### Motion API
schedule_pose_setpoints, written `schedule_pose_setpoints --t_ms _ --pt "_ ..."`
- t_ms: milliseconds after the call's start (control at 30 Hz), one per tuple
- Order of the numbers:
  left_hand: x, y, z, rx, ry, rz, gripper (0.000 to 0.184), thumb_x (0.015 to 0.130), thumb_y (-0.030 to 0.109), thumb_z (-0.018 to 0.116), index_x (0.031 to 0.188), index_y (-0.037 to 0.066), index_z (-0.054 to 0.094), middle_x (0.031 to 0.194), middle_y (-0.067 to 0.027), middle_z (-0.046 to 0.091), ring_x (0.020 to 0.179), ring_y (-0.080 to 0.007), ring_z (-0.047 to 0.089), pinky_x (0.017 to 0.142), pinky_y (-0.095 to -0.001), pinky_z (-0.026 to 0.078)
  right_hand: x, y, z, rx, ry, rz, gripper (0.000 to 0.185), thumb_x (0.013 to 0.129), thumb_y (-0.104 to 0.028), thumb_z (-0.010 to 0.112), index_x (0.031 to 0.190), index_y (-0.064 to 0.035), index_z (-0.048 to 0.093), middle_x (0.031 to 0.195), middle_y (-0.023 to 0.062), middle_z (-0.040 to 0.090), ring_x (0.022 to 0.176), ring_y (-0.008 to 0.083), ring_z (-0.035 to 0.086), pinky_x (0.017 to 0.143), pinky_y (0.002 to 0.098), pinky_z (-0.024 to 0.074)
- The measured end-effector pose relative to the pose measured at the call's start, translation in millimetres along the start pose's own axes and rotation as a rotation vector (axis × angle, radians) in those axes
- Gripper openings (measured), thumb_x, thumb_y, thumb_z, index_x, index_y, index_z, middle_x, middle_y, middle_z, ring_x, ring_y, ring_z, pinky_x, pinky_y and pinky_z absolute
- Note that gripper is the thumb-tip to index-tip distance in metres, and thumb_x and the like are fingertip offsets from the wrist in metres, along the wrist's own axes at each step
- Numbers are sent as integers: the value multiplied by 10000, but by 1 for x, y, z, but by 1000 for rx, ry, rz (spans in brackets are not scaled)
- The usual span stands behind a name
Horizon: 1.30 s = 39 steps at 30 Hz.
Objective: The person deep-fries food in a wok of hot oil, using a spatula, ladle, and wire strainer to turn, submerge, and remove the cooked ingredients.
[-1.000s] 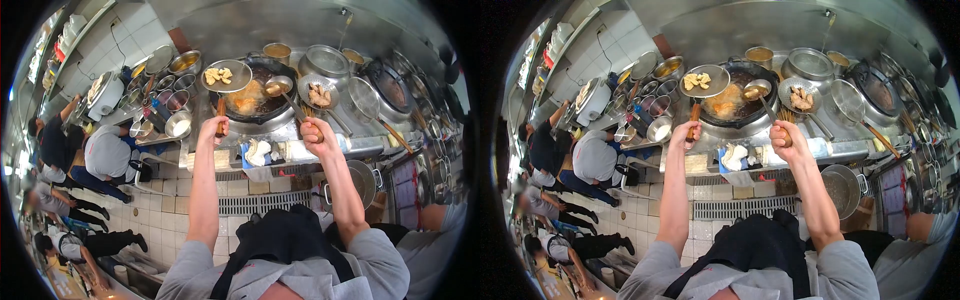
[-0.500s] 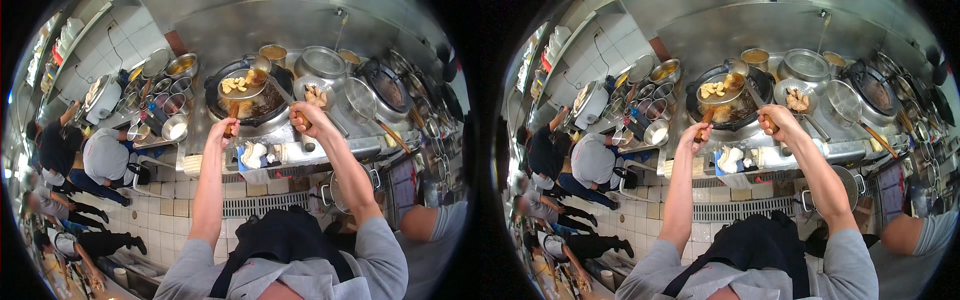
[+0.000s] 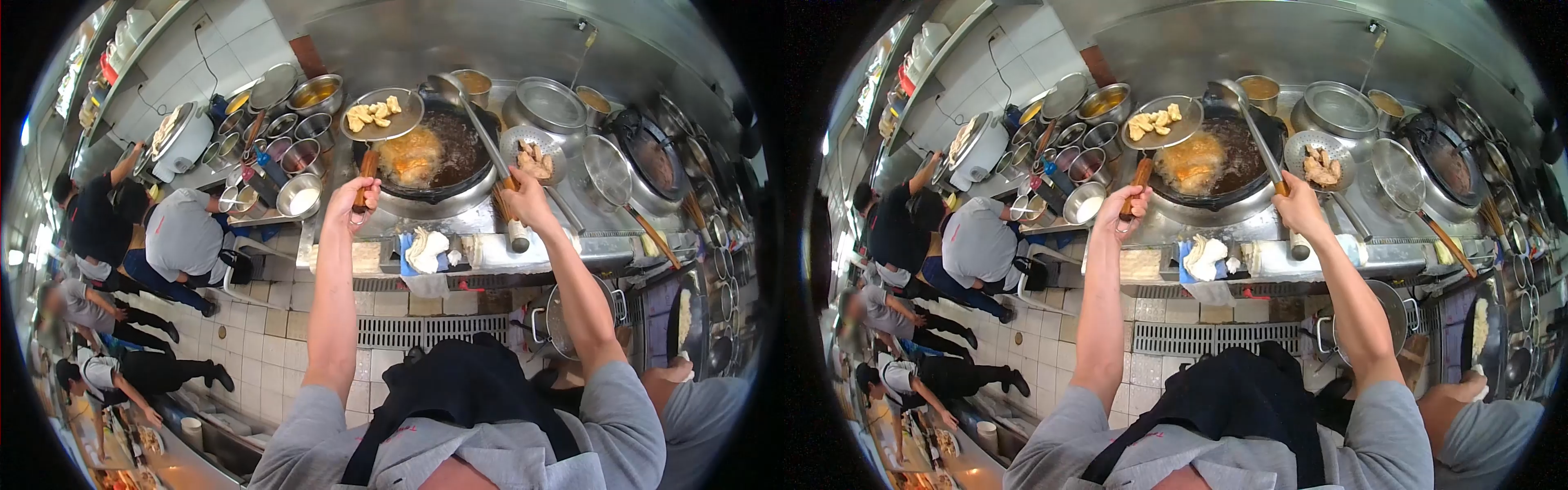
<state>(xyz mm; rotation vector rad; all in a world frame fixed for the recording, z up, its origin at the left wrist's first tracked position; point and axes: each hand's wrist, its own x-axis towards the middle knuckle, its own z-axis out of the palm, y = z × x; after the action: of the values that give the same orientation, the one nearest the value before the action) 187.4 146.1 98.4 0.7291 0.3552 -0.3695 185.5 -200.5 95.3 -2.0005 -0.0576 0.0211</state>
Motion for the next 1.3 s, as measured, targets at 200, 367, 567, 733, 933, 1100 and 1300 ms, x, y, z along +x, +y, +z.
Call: schedule_pose_setpoints --t_ms 200,367,567,733,933,1100,1300 --pt "-15 29 -13 51 -25 68 187 857 77 488 981 -62 477 674 -42 501 482 -69 440 402 -185 362 -3 20 17 -260 1 -192 491 735 -63 535 1217 9 476 809 198 622 712 278 624 657 365 472" --pt "-25 37 -15 32 16 77 182 859 81 487 974 -59 476 670 -42 497 472 -64 431 395 -179 354 2 11 26 -592 -132 -223 551 729 -65 503 1275 -113 446 863 232 613 813 376 591 738 436 456" --pt "-26 33 -28 11 30 72 172 858 80 488 960 -59 473 666 -39 491 470 -64 434 395 -177 362 6 19 23 -886 -153 -366 558 737 -30 459 1285 -135 438 762 210 613 717 360 602 653 458 465" --pt "-20 28 -40 8 -5 61 169 860 76 484 953 -65 472 668 -37 488 476 -65 436 397 -177 364 0 23 -1 -1074 -158 -370 569 742 -27 450 1302 -125 411 709 193 612 663 339 609 613 448 476" --pt "-14 23 -38 42 -21 79 169 861 75 481 947 -70 471 673 -39 482 483 -68 432 399 -176 361 -11 17 -23 -1099 -165 -364 516 766 -50 457 1278 -114 434 725 212 610 689 343 611 628 454 477" --pt "-19 24 -37 20 -25 69 168 859 74 483 949 -67 472 677 -40 483 488 -68 434 401 -175 358 -9 -14 -22 -648 -170 -202 449 761 -65 494 1208 -24 484 889 247 602 835 345 606 735 430 450" --pt "-29 28 -30 11 22 103 165 859 74 481 953 -61 474 681 -40 483 486 -66 426 399 -177 351 44 -9 32 26 -252 44 467 741 -70 535 1199 2 486 630 55 529 455 131 492 381 273 367"
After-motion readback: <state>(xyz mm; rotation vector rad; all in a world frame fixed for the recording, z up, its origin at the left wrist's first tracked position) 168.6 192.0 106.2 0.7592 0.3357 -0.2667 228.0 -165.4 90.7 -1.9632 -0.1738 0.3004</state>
